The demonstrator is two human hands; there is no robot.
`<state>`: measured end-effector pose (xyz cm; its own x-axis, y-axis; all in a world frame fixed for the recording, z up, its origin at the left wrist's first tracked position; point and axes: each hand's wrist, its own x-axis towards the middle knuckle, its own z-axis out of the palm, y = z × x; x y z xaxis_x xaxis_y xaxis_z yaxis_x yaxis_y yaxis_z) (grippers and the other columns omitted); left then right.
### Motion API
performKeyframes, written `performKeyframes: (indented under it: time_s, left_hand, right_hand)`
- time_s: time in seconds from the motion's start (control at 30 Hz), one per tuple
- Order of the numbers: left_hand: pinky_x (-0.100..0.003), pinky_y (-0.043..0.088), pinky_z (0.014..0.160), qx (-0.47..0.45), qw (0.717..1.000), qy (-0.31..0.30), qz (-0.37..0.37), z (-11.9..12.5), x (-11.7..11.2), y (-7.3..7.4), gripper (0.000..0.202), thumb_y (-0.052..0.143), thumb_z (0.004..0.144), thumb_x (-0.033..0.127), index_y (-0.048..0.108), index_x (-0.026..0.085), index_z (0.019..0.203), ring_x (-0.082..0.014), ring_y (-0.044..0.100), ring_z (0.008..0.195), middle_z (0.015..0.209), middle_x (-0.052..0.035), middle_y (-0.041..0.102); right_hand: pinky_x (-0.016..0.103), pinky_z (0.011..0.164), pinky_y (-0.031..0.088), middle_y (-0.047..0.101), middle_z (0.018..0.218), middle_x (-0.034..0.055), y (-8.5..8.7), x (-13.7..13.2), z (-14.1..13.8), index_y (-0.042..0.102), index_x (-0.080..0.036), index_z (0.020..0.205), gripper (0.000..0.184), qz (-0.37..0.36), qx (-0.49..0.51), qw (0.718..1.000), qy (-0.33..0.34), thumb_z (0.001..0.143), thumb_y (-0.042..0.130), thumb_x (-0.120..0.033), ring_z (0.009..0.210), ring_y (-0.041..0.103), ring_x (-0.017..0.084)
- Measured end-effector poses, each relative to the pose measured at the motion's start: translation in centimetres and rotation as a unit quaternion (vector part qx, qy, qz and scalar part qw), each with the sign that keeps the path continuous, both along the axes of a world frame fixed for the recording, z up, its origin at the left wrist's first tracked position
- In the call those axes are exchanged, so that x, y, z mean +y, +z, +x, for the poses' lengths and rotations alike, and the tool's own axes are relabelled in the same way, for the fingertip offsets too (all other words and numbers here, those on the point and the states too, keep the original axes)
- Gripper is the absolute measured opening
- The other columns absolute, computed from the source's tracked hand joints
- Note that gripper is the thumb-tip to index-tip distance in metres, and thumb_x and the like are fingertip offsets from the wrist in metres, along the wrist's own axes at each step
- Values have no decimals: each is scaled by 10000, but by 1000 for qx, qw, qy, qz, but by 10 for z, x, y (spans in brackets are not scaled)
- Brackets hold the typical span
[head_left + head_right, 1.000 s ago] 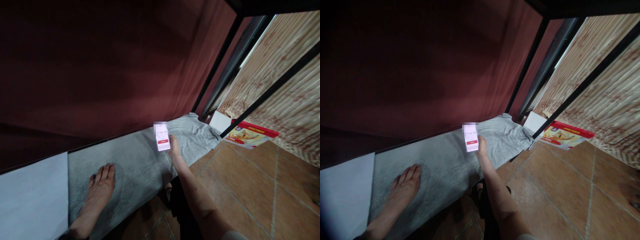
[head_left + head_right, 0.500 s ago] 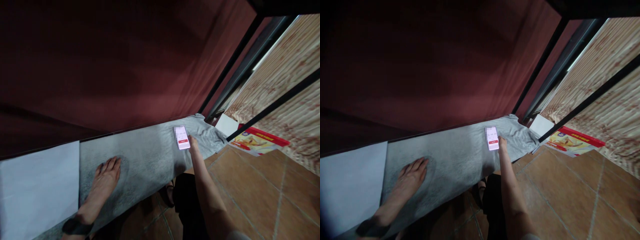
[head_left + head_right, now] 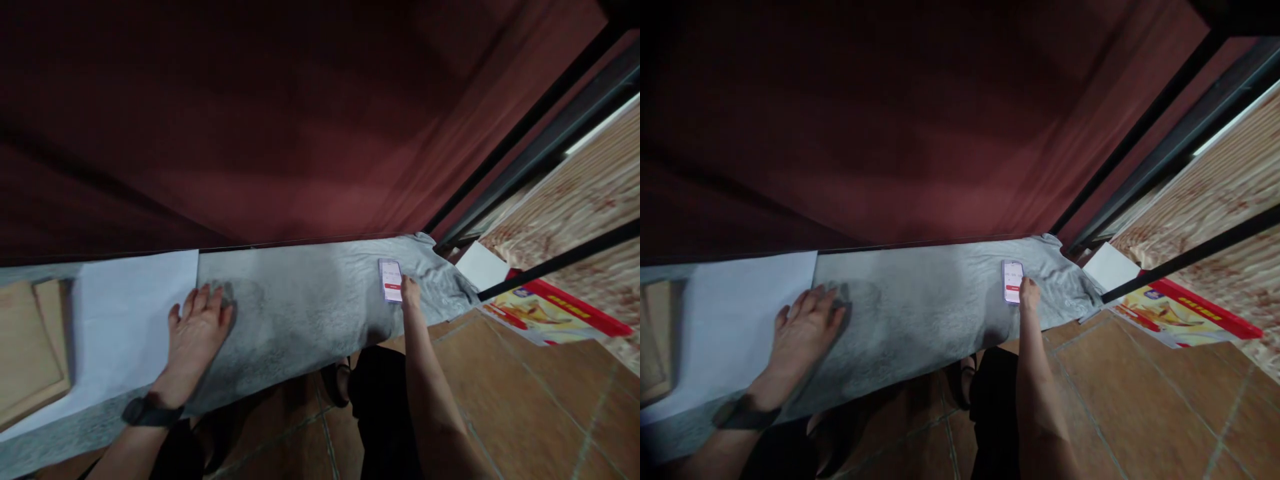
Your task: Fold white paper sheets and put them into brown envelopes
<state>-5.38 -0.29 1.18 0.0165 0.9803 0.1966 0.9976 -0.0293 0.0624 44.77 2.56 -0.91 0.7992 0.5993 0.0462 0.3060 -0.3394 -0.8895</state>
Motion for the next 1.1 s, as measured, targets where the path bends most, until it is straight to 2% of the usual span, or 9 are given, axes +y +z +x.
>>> performKeyframes:
  time_s: [0.13,0.2,0.3,0.43,0.53,0.67,0.83,1.0,1.1]
  left_hand:
    - [-639,371,1119,-17,992,123,-17,-20,-8,8,634,340,1053,395,401,-46,1505,-444,370,1468,1559,-329,425]
    - [-636,399,1091,-14,984,163,-68,-28,-12,6,680,380,1034,424,392,-70,1500,-470,375,1456,1555,-352,414]
    - [-543,477,1030,11,973,206,-102,-36,-16,2,675,443,995,425,437,-40,1484,-436,446,1406,1525,-332,463]
    - [-504,528,910,22,973,207,-100,-36,-21,1,621,396,1004,430,546,-28,1396,-409,553,1266,1400,-342,563]
    - [-485,537,852,26,976,192,-94,-32,-24,4,577,380,999,342,587,-87,1324,-418,600,1188,1320,-381,591]
    - [-423,542,806,1,978,166,-123,-35,-24,11,477,359,987,241,697,-57,1144,-381,670,1080,1163,-345,670]
    - [-421,549,834,-28,979,151,-136,-53,-22,18,429,350,1007,213,735,31,1057,-346,711,1029,1036,-262,719]
    - [-398,553,837,-22,986,120,-113,-52,-30,21,395,343,1003,160,709,72,1122,-304,715,1016,1044,-213,717]
    - [-351,545,846,-21,989,90,-111,-38,-35,20,412,356,959,63,662,84,1235,-263,704,1048,1087,-192,714]
  right_hand:
    - [585,1100,359,586,1332,192,6,-1,-15,682,-203,1227,448,-77,-78,991,-73,840,538,-380,1357,449,398]
    - [549,1132,331,540,1409,186,4,1,-29,672,-194,1274,506,-73,-113,990,-39,827,531,-385,1379,425,387]
    - [479,1057,407,622,1267,159,-6,7,-60,707,-167,1212,516,6,-155,985,73,799,507,-404,1185,557,329]
    - [351,747,488,677,868,60,-16,7,-126,718,-142,1189,539,36,-5,972,231,779,536,-441,742,586,215]
    - [320,637,465,653,725,23,-14,-1,-180,740,-147,1149,500,40,8,951,305,792,535,-431,605,532,184]
    - [339,743,526,752,970,83,-13,-8,-237,765,-199,1069,372,55,-71,910,405,826,527,-350,696,634,195]
    - [353,866,550,777,1102,63,-19,-14,-285,761,-264,1104,333,24,-152,856,494,897,505,-209,886,727,230]
    - [341,906,546,774,1136,48,-24,-20,-305,760,-289,1120,332,4,-211,810,547,939,504,-180,976,737,236]
    - [334,890,546,768,1137,57,-23,-24,-307,760,-278,1129,341,-1,-236,803,548,957,484,-175,950,735,231]
